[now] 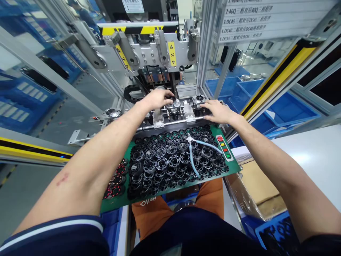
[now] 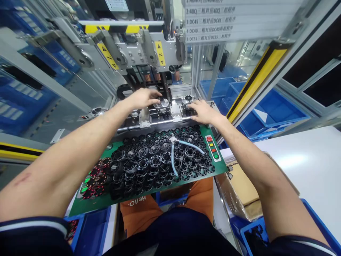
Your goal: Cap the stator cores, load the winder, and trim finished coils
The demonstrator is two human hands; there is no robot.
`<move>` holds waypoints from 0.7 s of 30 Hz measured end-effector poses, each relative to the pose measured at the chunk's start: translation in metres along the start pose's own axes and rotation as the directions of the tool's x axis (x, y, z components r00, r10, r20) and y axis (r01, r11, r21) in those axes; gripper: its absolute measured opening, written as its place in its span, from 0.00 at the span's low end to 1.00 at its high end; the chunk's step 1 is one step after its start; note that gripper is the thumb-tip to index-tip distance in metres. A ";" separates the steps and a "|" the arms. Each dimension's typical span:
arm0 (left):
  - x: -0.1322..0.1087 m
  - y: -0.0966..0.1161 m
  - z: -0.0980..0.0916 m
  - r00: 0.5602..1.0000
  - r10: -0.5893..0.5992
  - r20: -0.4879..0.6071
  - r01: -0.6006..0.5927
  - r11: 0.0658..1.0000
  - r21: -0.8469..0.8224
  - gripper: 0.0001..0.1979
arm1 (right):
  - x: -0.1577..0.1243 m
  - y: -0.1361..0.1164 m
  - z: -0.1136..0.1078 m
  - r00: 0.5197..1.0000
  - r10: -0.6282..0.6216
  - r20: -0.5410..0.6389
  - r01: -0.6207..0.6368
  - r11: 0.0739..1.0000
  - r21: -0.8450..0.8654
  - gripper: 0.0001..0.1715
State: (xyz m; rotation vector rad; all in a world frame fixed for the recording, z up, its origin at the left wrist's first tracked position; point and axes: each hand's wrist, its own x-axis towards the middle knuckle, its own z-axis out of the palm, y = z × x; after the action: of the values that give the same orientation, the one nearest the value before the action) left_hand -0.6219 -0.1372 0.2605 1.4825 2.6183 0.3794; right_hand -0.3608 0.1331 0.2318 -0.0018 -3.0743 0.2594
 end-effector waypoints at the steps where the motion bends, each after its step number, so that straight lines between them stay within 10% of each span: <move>1: 0.003 0.000 -0.001 1.000 0.004 0.008 -0.004 1.000 -0.003 0.26 | -0.006 -0.003 -0.001 1.000 0.002 -0.002 -0.002 1.000 0.011 0.45; 13: 0.015 0.005 -0.010 0.999 -0.030 0.026 0.028 0.996 0.089 0.28 | -0.127 -0.087 -0.031 0.978 -0.087 -0.190 0.131 0.964 0.230 0.34; 21: -0.038 0.050 0.020 0.993 -0.041 0.107 0.016 0.975 0.223 0.51 | -0.197 -0.134 -0.056 0.917 -0.061 -0.395 0.181 0.944 0.275 0.30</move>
State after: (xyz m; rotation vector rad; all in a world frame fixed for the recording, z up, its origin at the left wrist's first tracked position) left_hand -0.5562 -0.1420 0.2539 1.4779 2.6608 -0.0005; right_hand -0.1603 0.0091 0.2982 0.1373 -2.6036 0.6435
